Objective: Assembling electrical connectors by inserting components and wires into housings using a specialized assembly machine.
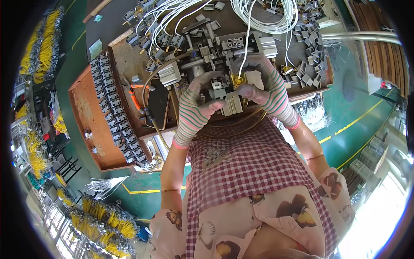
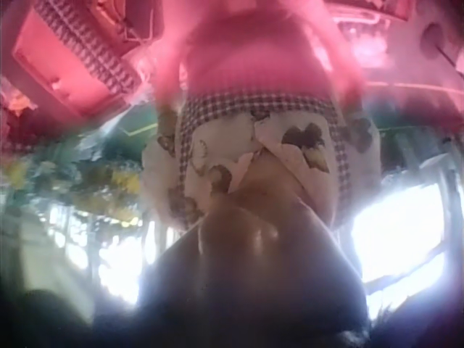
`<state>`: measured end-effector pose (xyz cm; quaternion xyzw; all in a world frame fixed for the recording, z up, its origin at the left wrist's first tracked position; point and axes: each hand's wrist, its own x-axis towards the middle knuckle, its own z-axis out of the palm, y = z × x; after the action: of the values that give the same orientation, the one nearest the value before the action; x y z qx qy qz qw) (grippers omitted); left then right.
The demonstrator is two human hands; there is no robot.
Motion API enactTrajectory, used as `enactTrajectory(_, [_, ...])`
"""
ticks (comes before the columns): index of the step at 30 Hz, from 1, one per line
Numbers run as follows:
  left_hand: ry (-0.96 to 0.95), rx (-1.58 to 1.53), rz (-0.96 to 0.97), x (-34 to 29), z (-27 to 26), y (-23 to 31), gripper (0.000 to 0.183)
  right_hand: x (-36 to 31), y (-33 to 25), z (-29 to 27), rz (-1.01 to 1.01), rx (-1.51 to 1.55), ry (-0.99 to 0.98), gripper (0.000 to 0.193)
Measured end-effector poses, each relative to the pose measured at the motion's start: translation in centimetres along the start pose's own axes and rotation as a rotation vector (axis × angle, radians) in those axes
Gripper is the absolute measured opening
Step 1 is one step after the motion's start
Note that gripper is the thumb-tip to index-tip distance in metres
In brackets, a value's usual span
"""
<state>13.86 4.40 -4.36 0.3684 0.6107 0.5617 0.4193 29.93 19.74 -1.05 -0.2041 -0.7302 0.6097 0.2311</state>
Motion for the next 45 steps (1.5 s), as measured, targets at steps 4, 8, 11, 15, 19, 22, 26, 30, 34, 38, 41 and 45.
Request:
enactTrajectory(4, [-0.145, -0.042, -0.009, 1.0, 0.4, -0.6, 0.092, 0.3, 0.1, 0.2, -0.090, -0.101, 0.000, 0.052])
enactTrajectory(8, [-0.113, -0.299, 0.036, 1.8, 1.9, 1.4, 0.099, 0.8, -0.2, 0.1, -0.140, -0.238, -0.024, 0.052])
enactTrajectory(11, [-0.096, -0.137, 0.178, 2.2, 1.9, 1.0, 0.100, 0.9, -0.1, -0.1, -0.149, -0.284, -0.024, 0.053])
enactTrajectory(15, [-0.072, 0.519, 0.533, 2.4, 0.5, 0.5, 0.096, 1.8, 0.1, -1.0, -0.205, -0.248, -0.056, 0.055])
enactTrajectory(19, [-0.147, 0.528, 0.360, 1.9, 0.3, 0.7, 0.094, 2.0, 0.3, -0.8, -0.139, -0.066, -0.146, 0.060])
enactTrajectory(22, [-0.037, 0.205, 0.359, 1.8, 1.3, -0.2, 0.097, 1.7, 0.7, 0.1, -0.152, -0.016, -0.096, 0.056])
enactTrajectory(26, [-0.049, -0.053, 0.203, 1.8, 1.9, 0.1, 0.107, 1.4, 0.5, 0.0, -0.107, -0.044, -0.083, 0.053])
enactTrajectory(30, [-0.114, -0.323, 0.085, 1.9, 2.5, 0.1, 0.115, 1.5, 0.3, -0.1, -0.116, -0.065, -0.080, 0.052])
enactTrajectory(34, [-0.011, 0.013, 0.165, 1.8, 2.0, 0.5, 0.112, 1.7, 0.6, -0.7, -0.226, -0.197, -0.092, 0.052])
enactTrajectory(38, [-0.016, 0.483, 0.445, 1.7, 1.0, 0.4, 0.100, 2.1, 0.4, -0.9, -0.250, -0.135, -0.108, 0.055])
enactTrajectory(41, [0.037, 0.394, 0.419, 1.3, 1.6, 0.6, 0.087, 2.2, 0.7, -1.0, -0.205, -0.143, -0.088, 0.057])
enactTrajectory(45, [0.077, 0.233, 0.313, 0.8, 1.7, -0.2, 0.068, 2.6, 1.1, -0.9, -0.225, -0.255, -0.083, 0.063])
